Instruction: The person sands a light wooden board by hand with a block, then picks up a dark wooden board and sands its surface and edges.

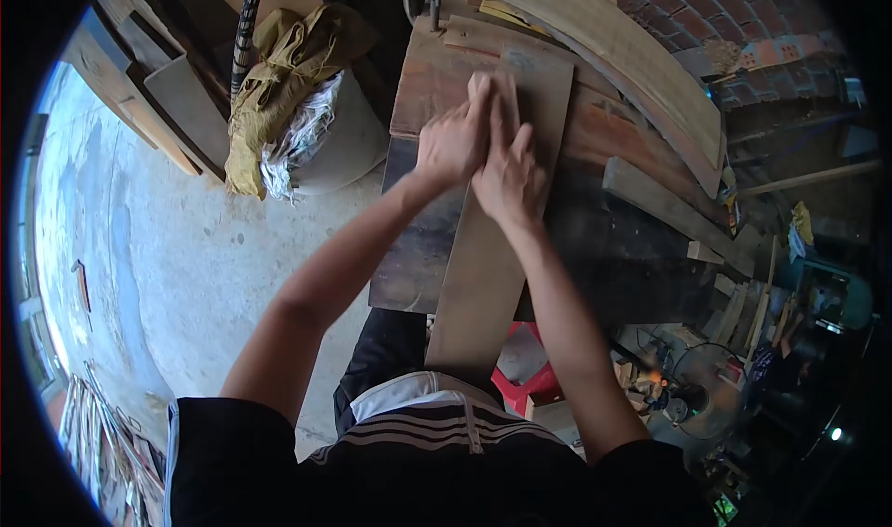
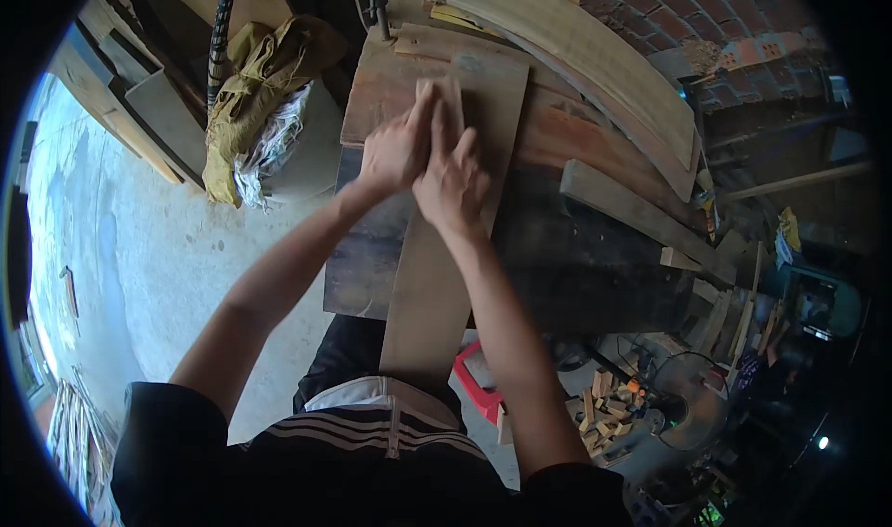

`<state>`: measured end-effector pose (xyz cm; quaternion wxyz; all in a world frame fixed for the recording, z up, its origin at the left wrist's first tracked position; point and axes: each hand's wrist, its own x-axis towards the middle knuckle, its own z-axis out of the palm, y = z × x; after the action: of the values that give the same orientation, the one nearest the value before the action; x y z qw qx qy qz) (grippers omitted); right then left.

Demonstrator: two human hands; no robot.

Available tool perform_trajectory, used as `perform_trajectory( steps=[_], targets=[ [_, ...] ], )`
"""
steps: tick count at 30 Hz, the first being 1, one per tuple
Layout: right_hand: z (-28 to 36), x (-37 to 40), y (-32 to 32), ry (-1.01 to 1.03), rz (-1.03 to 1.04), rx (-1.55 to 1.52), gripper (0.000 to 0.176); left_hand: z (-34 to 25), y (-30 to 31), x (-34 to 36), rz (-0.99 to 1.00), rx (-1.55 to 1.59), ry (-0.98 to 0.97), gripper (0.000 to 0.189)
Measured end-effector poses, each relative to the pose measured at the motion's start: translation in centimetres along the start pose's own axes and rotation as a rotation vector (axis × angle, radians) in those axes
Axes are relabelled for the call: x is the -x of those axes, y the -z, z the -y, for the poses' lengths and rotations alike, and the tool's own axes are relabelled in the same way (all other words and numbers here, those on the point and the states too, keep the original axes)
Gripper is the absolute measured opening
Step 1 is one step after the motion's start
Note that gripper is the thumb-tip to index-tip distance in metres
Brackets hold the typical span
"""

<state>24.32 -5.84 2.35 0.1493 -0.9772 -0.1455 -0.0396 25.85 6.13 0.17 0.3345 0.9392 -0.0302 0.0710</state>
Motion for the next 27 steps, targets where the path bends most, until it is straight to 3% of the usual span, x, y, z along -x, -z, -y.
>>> perform_trajectory(
  steps=[2,3,4,5,7,8,11,15,18,22,27],
  targets=[
    [-1.1,-7.5,-0.8,-0.014,-0.01,-0.022,0.085,2.0,-0.9,-6.7,-0.055,-0.016,-0.045,0.066],
    [-1.6,-10.6,-0.9,-0.035,0.012,-0.037,0.085,1.0,1.1,-10.8,0.146,-0.068,0.094,0.065],
    [-1.8,-11.5,-0.9,-0.032,0.008,-0.029,0.085,2.1,-0.6,-11.7,-0.009,-0.108,0.031,0.065],
    [-1.9,-11.8,-1.0,-0.044,0.023,-0.009,0.085,1.7,-0.5,-11.6,-0.011,-0.103,0.024,0.065],
    [-1.7,-10.1,-0.4,-0.089,0.074,-0.026,0.081,0.7,0.2,-10.6,0.141,-0.056,0.169,0.066],
    [-1.4,-8.2,-0.1,-0.09,0.045,-0.017,0.08,0.3,0.5,-9.0,0.216,-0.083,0.142,0.068],
    [-0.8,2.0,0.7,-0.112,0.027,-0.019,0.077,-2.0,-0.1,0.8,0.177,0.002,0.038,0.079],
    [-0.3,18.7,2.6,-0.045,0.02,0.069,0.088,-5.4,-1.5,17.6,0.207,-0.074,-0.108,0.092],
    [-0.5,24.0,3.6,-0.041,0.09,0.05,0.091,-7.5,-1.0,22.3,0.282,-0.091,-0.118,0.091],
    [-1.4,19.1,2.6,-0.089,0.05,0.068,0.092,-6.7,-1.2,16.7,0.252,-0.059,-0.173,0.089],
    [-5.6,3.3,1.7,-0.133,-0.04,0.074,0.086,-4.6,-4.3,0.0,0.082,-0.046,-0.197,0.076]
  ],
)
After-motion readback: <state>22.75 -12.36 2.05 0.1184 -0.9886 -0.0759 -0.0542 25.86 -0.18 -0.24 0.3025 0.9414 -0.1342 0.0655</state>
